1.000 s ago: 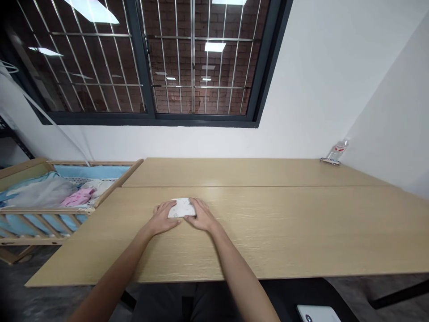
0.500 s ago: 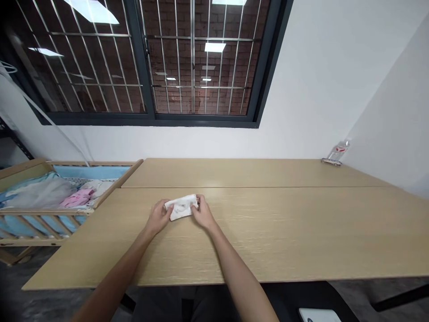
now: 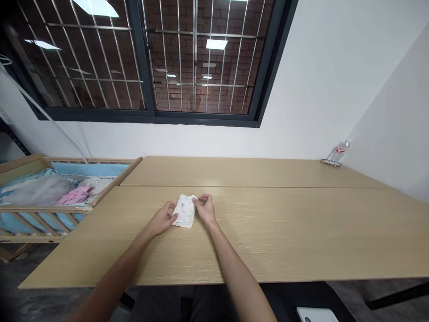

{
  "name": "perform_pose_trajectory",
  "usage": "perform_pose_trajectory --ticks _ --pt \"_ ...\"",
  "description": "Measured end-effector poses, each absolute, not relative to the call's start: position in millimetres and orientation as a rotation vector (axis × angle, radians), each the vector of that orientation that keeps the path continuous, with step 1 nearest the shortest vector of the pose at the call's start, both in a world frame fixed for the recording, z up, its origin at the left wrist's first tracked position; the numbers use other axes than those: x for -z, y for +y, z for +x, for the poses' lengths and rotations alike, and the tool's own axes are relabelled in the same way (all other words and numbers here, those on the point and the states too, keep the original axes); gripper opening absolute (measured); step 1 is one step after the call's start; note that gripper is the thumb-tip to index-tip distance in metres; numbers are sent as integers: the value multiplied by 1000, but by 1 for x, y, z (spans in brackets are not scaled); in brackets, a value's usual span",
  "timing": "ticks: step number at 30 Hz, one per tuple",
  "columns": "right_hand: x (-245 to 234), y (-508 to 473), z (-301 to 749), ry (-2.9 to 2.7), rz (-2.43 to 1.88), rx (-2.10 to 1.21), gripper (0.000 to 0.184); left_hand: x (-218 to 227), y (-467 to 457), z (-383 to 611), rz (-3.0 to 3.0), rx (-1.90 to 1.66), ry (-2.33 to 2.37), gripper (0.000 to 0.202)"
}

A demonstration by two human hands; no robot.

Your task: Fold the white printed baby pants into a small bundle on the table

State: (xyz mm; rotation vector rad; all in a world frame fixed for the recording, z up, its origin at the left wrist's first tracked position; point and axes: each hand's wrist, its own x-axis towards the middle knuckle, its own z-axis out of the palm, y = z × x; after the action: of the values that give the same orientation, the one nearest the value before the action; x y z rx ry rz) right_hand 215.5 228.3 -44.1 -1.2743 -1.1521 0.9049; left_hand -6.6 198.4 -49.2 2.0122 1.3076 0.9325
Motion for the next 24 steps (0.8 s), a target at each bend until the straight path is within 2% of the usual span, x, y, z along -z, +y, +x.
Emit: perform_pose_trajectory --ticks 7,14,17,20,24 --pt "52 225 210 -1273 -1244 -904 44 41 193 -6 2132 -781 1410 31" --pt "38 216 215 -1395 -1224 -755 39 14 173 0 2171 -814 1744 40" --pt "20 201 215 -1683 -1099 -628 43 12 146 21 2280 -806 1771 44" --pt "0 182 207 -2076 -910 -539 48 24 117 52 2409 -760 1883 62" --pt "-10 168 193 -2516 -721 -598 55 46 100 85 2425 -631 1989 68"
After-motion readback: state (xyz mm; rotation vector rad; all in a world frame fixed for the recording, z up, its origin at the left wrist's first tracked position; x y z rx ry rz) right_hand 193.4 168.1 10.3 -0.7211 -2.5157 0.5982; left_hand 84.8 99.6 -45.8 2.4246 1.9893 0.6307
